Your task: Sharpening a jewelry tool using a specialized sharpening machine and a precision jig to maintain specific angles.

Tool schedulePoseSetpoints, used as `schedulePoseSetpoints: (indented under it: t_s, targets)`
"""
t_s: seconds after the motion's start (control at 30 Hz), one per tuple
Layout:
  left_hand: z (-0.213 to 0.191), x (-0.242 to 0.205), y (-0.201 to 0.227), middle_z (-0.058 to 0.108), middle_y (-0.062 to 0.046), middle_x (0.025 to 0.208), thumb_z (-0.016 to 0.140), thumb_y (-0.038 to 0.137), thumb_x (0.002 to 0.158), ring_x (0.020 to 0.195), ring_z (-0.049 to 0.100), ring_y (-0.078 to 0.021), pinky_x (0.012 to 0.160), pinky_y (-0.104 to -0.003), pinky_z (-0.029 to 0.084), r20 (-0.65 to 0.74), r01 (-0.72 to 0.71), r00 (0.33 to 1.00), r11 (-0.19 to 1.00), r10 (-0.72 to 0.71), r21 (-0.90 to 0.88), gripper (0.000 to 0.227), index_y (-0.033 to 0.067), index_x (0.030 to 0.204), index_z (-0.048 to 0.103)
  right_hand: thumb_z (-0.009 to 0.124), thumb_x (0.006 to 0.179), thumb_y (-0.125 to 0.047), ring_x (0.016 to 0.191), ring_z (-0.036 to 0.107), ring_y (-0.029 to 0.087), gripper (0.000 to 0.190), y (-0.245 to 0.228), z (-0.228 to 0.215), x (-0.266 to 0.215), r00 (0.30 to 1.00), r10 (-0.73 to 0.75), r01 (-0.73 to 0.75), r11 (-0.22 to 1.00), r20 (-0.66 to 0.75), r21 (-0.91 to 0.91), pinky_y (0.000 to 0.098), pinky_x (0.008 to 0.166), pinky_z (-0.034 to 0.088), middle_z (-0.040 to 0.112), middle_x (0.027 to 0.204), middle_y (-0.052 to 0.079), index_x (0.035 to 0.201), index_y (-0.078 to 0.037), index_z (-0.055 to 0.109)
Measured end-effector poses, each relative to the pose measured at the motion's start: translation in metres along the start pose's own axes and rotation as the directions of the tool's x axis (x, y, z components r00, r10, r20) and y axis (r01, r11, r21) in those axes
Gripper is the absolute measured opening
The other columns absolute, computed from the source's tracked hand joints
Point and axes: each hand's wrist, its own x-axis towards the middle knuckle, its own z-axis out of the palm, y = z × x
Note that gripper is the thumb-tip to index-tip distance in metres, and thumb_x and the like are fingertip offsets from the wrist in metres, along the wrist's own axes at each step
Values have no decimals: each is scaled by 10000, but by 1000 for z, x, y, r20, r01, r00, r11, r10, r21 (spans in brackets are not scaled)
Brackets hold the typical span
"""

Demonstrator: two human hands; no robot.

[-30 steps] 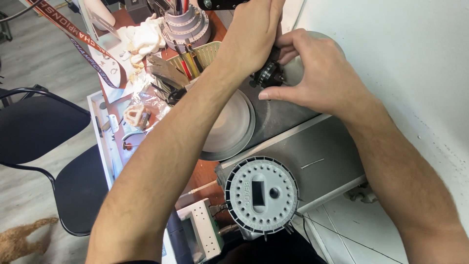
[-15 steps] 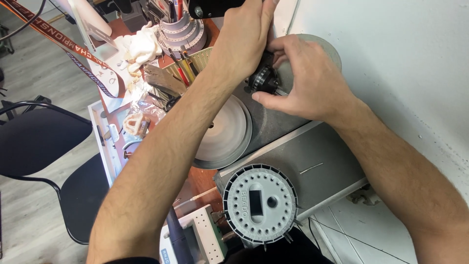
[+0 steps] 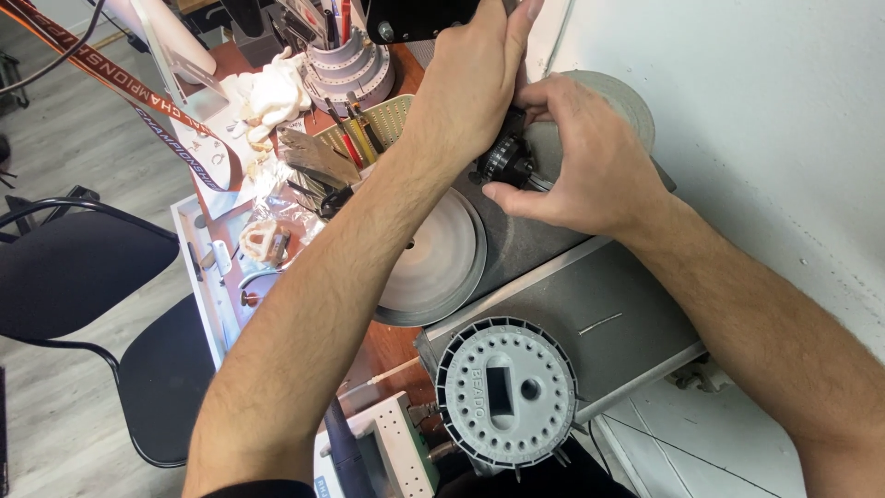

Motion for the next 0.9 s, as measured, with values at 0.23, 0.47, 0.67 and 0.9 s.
schedulePoseSetpoints:
  t_s: [0.23, 0.47, 0.67, 0.9]
  targets:
    - [-8, -4, 3, 560, -52, 596, 261, 549, 941, 538, 536, -263, 589, -379, 471, 22, 8, 1000, 998, -9, 60, 520, 77, 996, 472, 884, 768, -256, 995, 619, 294, 648, -1, 4, -2, 999, -48, 47, 999, -12, -9, 390, 892, 512, 610, 1116, 158, 1205, 58, 523]
    - [-16, -13, -3, 653, -137, 688, 236, 561, 922, 661, 633, -403, 633, -449, 497, -11, 62, 998, 994, -61, 86, 548, 81, 1070, 458, 838, 767, -189, 1058, 601, 303, 638, -12, 2, 6, 998, -4, 0, 997, 56, 76, 386, 958, 526, 606, 1154, 173, 1257, 54, 509]
    - [-18, -18, 10, 661, -300, 1030, 266, 522, 959, 962, 601, -552, 777, -530, 493, -31, 83, 996, 990, -80, 114, 516, 95, 1155, 479, 804, 753, -191, 1013, 612, 275, 604, -8, -7, 3, 997, 18, -24, 997, 79, 69, 370, 939, 505, 600, 1092, 135, 1250, 23, 536]
    - [-21, -22, -7, 701, -53, 752, 353, 403, 1013, 702, 679, -219, 712, -342, 495, 55, -180, 982, 983, 179, 22, 350, 81, 959, 480, 848, 779, -303, 1042, 621, 270, 665, 5, -4, -3, 993, -10, 6, 999, 121, 35, 400, 916, 469, 626, 1166, 130, 1273, 5, 526]
